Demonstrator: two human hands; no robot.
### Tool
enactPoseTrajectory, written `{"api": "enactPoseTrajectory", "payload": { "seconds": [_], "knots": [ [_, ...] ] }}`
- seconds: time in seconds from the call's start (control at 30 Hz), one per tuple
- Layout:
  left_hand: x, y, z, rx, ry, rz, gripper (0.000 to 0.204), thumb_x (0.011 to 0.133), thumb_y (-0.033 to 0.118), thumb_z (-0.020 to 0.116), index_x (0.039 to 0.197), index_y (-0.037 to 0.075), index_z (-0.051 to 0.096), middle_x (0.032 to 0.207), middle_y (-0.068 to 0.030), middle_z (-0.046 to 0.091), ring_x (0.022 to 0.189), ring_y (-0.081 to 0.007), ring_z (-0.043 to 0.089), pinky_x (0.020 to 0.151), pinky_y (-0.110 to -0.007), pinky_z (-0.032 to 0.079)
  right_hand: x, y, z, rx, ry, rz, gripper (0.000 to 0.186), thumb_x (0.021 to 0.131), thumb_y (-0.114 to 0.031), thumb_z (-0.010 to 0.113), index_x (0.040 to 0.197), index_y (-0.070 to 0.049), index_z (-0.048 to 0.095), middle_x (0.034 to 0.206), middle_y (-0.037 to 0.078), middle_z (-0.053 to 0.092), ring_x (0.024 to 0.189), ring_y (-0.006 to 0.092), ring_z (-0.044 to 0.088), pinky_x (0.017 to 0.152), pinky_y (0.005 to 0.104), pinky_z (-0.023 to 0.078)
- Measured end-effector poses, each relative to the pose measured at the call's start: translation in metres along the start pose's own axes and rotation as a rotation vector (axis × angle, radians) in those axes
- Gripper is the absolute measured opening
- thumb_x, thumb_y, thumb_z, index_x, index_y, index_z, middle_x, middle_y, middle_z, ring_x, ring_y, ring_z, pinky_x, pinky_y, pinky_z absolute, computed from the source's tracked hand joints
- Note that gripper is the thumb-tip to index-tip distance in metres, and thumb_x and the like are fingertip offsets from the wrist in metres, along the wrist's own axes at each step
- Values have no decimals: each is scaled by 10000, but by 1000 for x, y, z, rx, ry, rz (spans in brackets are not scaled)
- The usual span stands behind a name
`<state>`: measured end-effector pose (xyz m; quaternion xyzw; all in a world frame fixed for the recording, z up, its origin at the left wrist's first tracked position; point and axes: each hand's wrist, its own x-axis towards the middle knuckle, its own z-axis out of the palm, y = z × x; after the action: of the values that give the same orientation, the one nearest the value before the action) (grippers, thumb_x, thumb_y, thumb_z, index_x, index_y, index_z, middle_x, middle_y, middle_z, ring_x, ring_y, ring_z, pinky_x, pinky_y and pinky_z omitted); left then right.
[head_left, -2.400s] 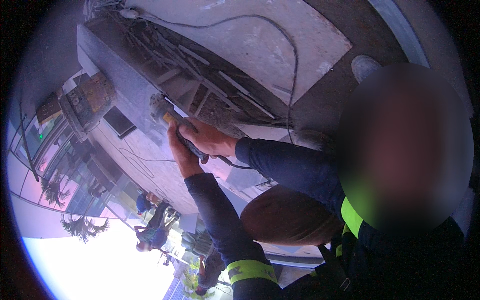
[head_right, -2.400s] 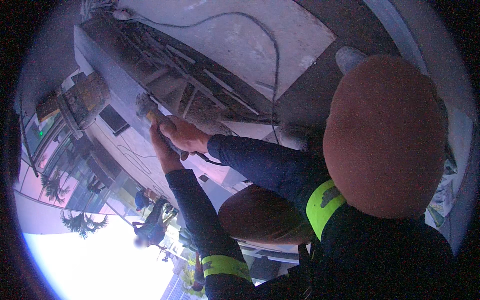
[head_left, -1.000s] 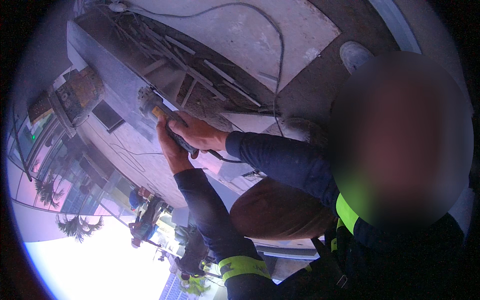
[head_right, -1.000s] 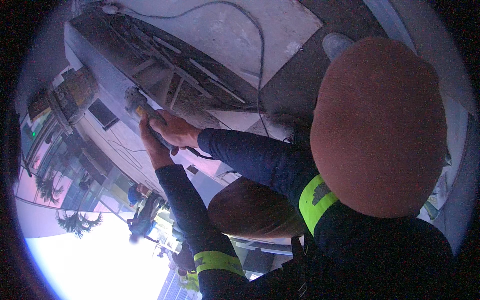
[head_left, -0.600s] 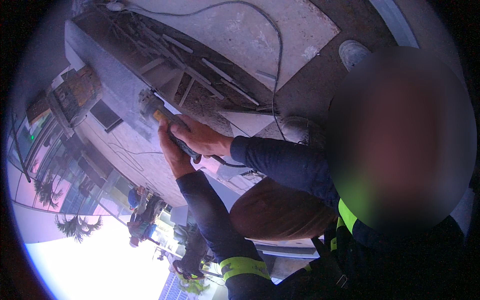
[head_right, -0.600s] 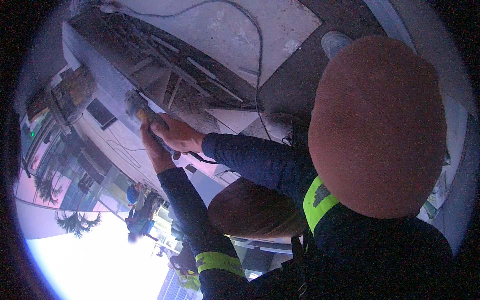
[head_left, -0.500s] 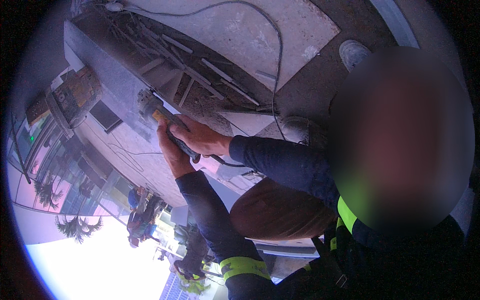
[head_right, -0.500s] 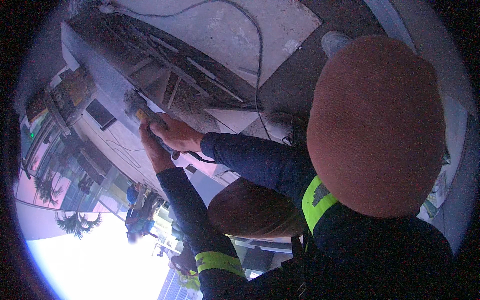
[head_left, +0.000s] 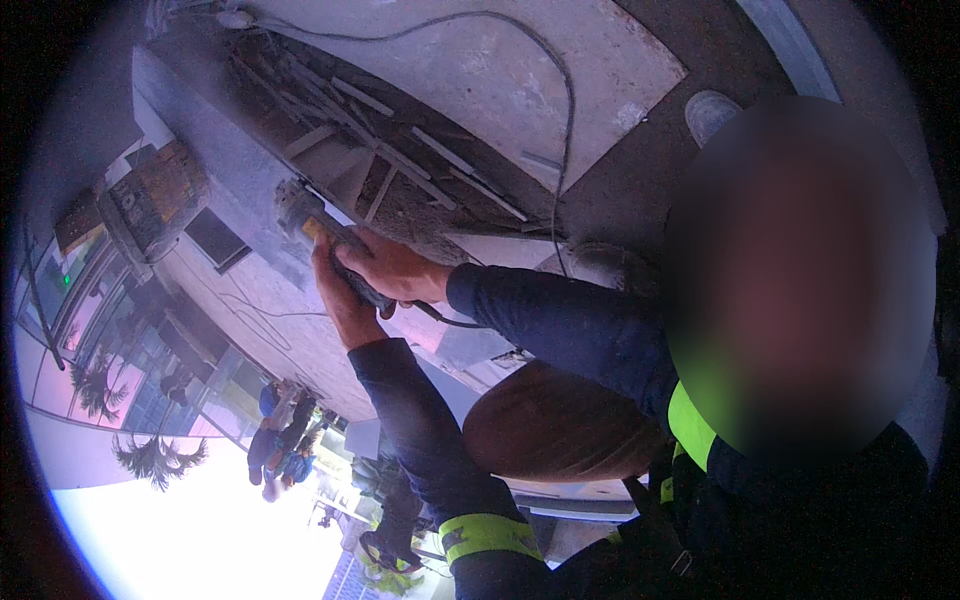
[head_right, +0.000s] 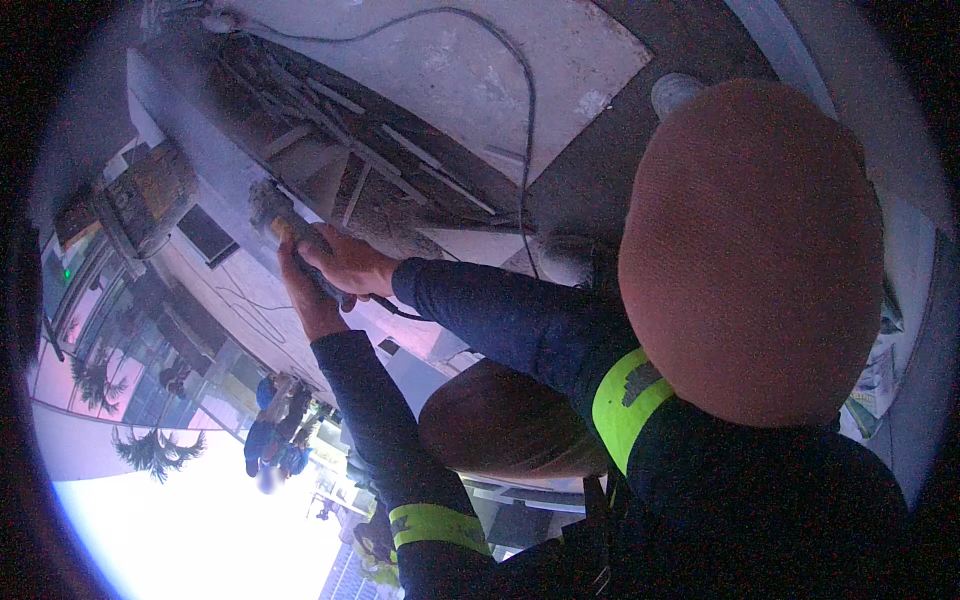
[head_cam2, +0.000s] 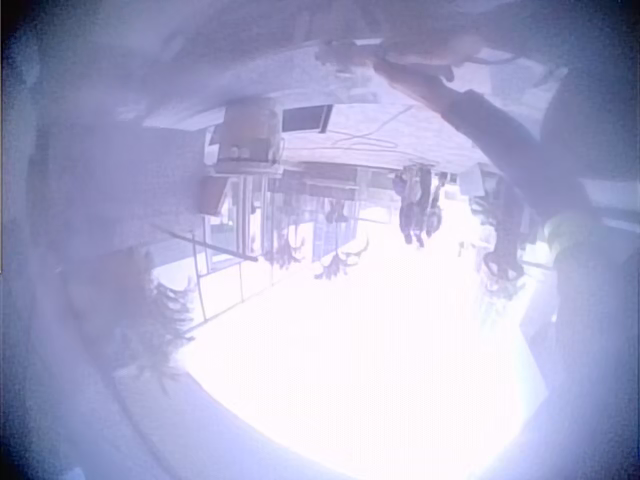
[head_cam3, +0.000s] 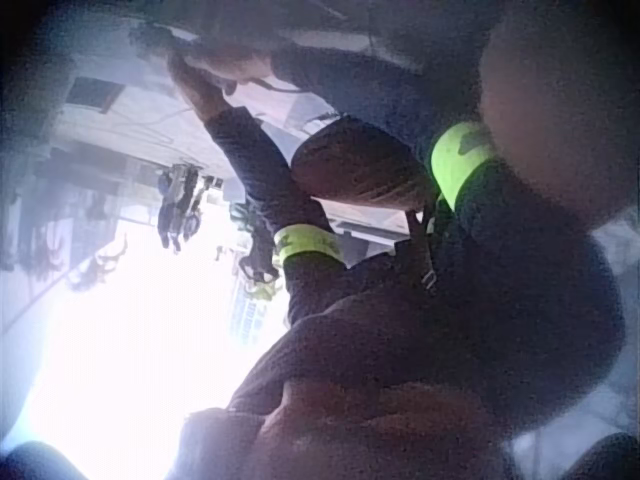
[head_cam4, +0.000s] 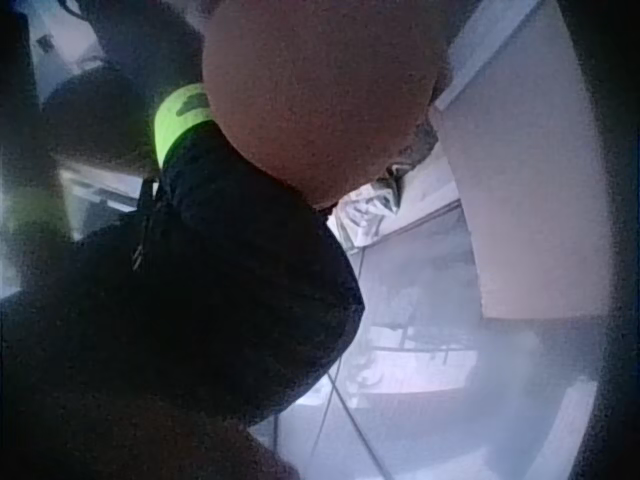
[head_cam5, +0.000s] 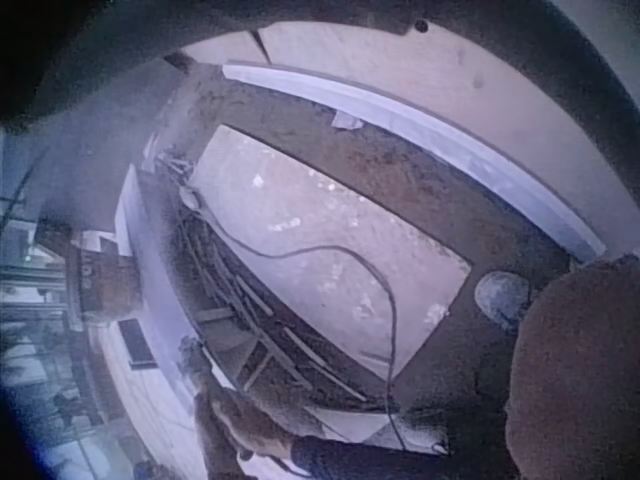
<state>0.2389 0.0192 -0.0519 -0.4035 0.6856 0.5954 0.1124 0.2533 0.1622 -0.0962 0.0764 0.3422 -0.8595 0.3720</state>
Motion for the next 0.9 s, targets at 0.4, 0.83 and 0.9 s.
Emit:
{"api": "enactPoseTrajectory", "payload": {
  "seconds": [0.4,0.83,0.9],
  "knots": [
    [-5,6,-11,39,-13,-6,517,1072,557,588,1172,53,646,990,-114,713,815,-265,711,668,-420,586,-7,-11,7,50,-42,42,595,1157,-491,424,1550,-45,438,874,129,681,495,151,645,353,257,486],
    [-37,-7,3,-12,4,21,469,1104,474,570,1242,34,653,1071,-108,732,927,-239,716,819,-398,582,-39,-15,-3,29,-74,52,601,1154,-473,444,1582,-53,404,983,150,674,518,154,646,359,267,504],
    [-40,-8,3,-19,-1,31,463,1110,464,562,1246,31,655,1070,-105,731,933,-234,715,823,-393,580,-37,-9,-1,52,-77,50,603,1155,-475,444,1590,-59,398,1009,155,672,519,160,646,363,271,514]
  ]
}}
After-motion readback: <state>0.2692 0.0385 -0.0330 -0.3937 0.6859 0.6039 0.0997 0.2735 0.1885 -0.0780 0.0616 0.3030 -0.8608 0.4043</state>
